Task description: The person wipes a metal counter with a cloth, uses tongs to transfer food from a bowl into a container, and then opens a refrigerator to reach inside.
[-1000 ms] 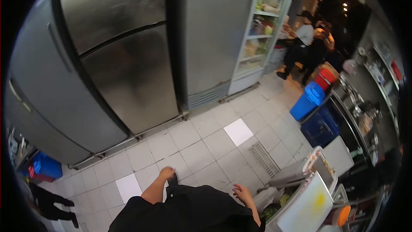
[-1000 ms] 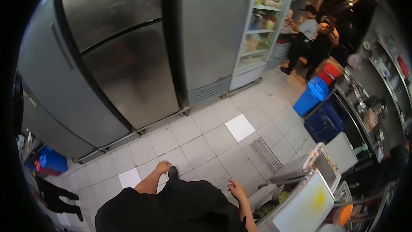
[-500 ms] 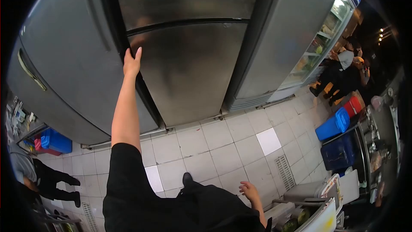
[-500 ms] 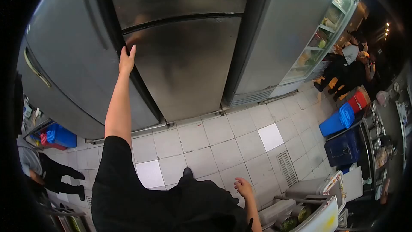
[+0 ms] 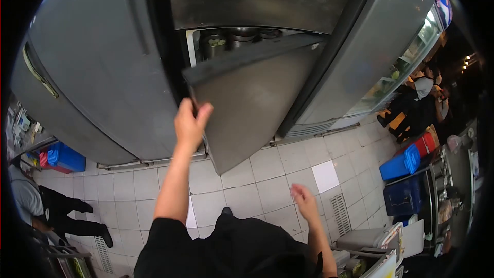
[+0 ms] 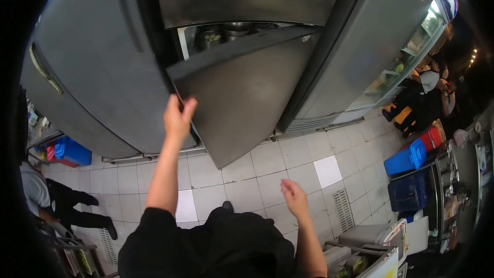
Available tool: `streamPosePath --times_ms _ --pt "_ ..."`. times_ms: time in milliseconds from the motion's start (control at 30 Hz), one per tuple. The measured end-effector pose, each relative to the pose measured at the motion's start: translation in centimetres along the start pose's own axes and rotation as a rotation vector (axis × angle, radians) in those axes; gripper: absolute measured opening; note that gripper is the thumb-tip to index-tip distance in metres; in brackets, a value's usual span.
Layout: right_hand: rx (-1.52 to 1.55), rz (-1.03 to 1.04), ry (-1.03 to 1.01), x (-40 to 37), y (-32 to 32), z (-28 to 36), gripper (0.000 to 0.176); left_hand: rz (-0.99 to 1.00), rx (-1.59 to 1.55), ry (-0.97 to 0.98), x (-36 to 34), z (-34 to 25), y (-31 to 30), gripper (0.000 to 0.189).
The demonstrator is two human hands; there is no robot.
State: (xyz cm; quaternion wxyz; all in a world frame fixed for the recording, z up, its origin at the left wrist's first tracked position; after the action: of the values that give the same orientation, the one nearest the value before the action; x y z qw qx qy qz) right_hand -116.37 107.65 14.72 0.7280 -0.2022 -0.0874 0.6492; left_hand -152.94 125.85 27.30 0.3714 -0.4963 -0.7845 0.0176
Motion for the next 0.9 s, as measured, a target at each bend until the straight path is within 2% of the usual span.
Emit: streamPosePath --times_ms 133,200,233,267,300,333,400,433,467,567,700,800,900 --pt "-0.115 -0.176 -0.404 2.1 -2.4 11.9 0.03 0.125 -0.054 0.282 -9.2 -3.9 1.6 0.033" --pt "-0.098 -0.295 -0.592 1.9 -3.4 16.4 0.033 0.29 -0.353 0.309 -12.8 -4.0 3.2 0.031" --pt "-0.062 -0.351 -0.699 1.6 -3.8 18.1 0.036 0.436 -0.434 0.159 -14.4 -3.6 4.0 0.03" --pt "-0.062 -0.348 -0.696 1.5 -3.9 19.1 0.036 0.582 -0.512 0.003 -15.9 -2.8 4.7 0.03" --pt "0.046 -0.431 -0.8 1.3 -4.2 20.0 0.039 0.583 -0.509 -0.001 -17.4 -1.2 5.2 0.03" --pt "0.158 -0.514 -0.9 1.0 -4.4 20.5 0.044 0.73 -0.39 -0.05 -19.2 1.2 6.2 0.031" --pt "0.064 -0.495 -0.929 -0.1 -5.5 20.2 0.048 0.97 -0.192 -0.122 -23.5 6.7 7.6 0.034" --pt "-0.139 -0.64 -0.887 -0.4 -7.6 18.9 0.047 1.063 -0.116 -0.141 -25.7 9.8 7.7 0.037" --pt "0.017 -0.702 -0.84 -0.3 -8.8 18.1 0.04 1.113 -0.077 -0.199 -27.9 12.6 7.6 0.039" --pt "0.041 -0.789 -0.764 -0.3 -13.8 15.4 0.03 1.223 0.059 -0.333 -31.7 17.5 6.3 0.041" --pt "0.065 -0.929 -0.697 0.8 -18.8 13.3 0.027 1.297 0.131 -0.372 -32.1 20.0 7.3 0.045" --pt "0.135 -0.996 -0.694 2.6 -21.9 11.7 0.025 1.268 0.146 -0.317 -30.3 20.1 10.5 0.044" --pt "0.169 -1.173 -0.683 4.5 -23.8 10.9 0.023 1.202 0.123 -0.299 -27.9 19.2 14.5 0.039"
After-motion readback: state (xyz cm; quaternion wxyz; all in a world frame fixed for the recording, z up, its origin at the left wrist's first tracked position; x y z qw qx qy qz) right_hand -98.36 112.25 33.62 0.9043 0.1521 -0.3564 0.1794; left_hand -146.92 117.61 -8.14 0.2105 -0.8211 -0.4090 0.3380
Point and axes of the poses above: each hand's wrist, its own x-axis towards the middle knuckle, its own y-axis out of the palm, z = x × y, the point moved 2 cm from there along x, towards the middle knuckle, and after that the axes turned 8 degrees about y, right-handed, at the moved point
